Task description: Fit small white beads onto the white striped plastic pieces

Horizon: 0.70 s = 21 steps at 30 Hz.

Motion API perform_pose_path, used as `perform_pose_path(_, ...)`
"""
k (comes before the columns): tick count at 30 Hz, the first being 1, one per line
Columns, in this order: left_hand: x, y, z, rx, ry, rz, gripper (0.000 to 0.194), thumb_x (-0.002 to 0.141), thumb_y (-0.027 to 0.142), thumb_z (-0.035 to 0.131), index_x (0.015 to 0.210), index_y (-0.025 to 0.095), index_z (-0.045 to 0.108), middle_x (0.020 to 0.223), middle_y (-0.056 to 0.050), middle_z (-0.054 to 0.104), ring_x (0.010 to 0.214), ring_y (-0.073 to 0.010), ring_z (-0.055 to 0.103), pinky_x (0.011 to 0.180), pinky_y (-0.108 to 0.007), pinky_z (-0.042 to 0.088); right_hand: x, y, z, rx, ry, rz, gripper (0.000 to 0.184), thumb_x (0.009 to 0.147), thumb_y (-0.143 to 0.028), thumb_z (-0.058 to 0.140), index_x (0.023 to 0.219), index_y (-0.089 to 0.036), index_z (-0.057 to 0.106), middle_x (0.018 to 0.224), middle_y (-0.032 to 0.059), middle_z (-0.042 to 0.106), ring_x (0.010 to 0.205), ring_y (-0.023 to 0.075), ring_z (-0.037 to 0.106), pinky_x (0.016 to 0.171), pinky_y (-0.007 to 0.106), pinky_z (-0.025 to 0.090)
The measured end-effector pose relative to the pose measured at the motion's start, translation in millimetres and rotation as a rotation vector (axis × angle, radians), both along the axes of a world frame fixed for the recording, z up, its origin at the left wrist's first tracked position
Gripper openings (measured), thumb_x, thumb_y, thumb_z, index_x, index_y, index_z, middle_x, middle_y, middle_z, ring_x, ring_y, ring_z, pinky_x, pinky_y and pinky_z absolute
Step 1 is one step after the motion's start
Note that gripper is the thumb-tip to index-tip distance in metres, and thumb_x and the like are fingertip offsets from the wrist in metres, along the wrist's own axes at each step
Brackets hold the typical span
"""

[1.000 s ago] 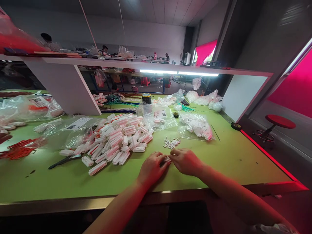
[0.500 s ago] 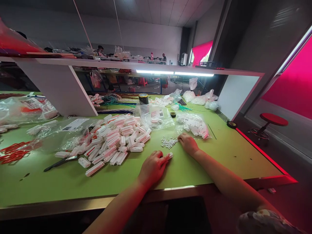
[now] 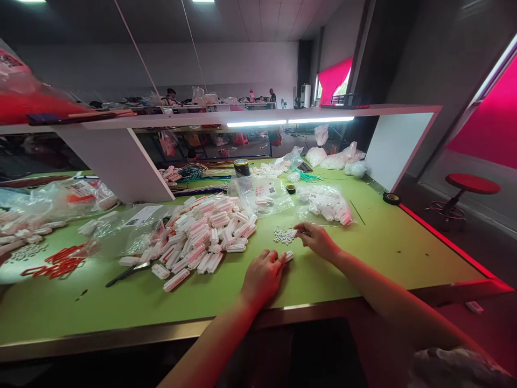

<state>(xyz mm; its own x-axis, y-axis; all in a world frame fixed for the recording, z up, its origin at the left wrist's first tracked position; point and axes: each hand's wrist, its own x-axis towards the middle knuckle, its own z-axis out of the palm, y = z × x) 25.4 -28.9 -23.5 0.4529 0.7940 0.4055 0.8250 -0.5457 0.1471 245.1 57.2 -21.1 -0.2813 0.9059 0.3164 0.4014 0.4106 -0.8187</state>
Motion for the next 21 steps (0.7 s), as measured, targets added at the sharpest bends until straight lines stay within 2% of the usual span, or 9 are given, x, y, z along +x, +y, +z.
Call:
perform_pose_path(4,-4.7,0.8,-4.1,0.005,-0.026,0.012,0.031,0.103,0.028,0.048,0.126,0.025,0.068,0.1,-0.007,0.071,0.093,-0.0214,0.063,0.084,-0.034,0.053,-10.5,-15.3,0.1,-0.029,0.065,0.078,0.02,0.09,-0.038,0.065,0.088,-0.019,0.071,0.072,-0.0002,0.069,0.056,0.0123,0.061,0.056,0.024,0.05)
perform_pose_path(7,-7.7,2.3,-6.6,-0.012,-0.084,0.039,0.03,0.101,0.03,0.052,0.125,0.022,0.068,0.1,-0.008,0.072,0.096,-0.0231,0.064,0.086,-0.036,0.053,-15.7,-22.4,0.5,0.056,0.037,0.082,0.022,0.09,-0.04,0.068,0.083,-0.019,0.073,0.078,0.0017,0.07,0.067,0.0143,0.062,0.064,0.025,0.051)
perform_pose_path(12,-7.0,3.0,-4.6,-0.079,-0.158,0.056,0.018,0.097,0.026,0.059,0.105,0.022,0.074,0.096,-0.006,0.072,0.093,-0.023,0.065,0.085,-0.035,0.053,-21.4,-28.5,0.9,0.191,-0.041,0.172,0.019,0.097,-0.027,0.062,0.084,-0.019,0.074,0.086,0.0049,0.071,0.085,0.0174,0.067,0.08,0.029,0.053)
perform_pose_path(16,-5.9,2.7,-1.2,-0.113,-0.179,0.06,0.015,0.094,0.024,0.063,0.103,0.021,0.074,0.096,-0.006,0.072,0.093,-0.023,0.066,0.084,-0.035,0.053,-24.5,-31.8,-0.5,0.259,-0.175,0.201,0.018,0.098,-0.017,0.058,0.088,-0.019,0.073,0.09,0.005,0.072,0.088,0.017,0.068,0.083,0.028,0.053)
perform_pose_path(21,-5.6,3.6,-0.4,-0.124,-0.181,0.065,0.014,0.093,0.025,0.065,0.103,0.021,0.075,0.095,-0.006,0.073,0.092,-0.0231,0.066,0.084,-0.035,0.052,-26.9,-36.6,-1.1,0.331,-0.382,0.18,0.02,0.101,-0.017,0.053,0.095,-0.019,0.073,0.095,0.0052,0.071,0.089,0.0163,0.069,0.081,0.025,0.051)
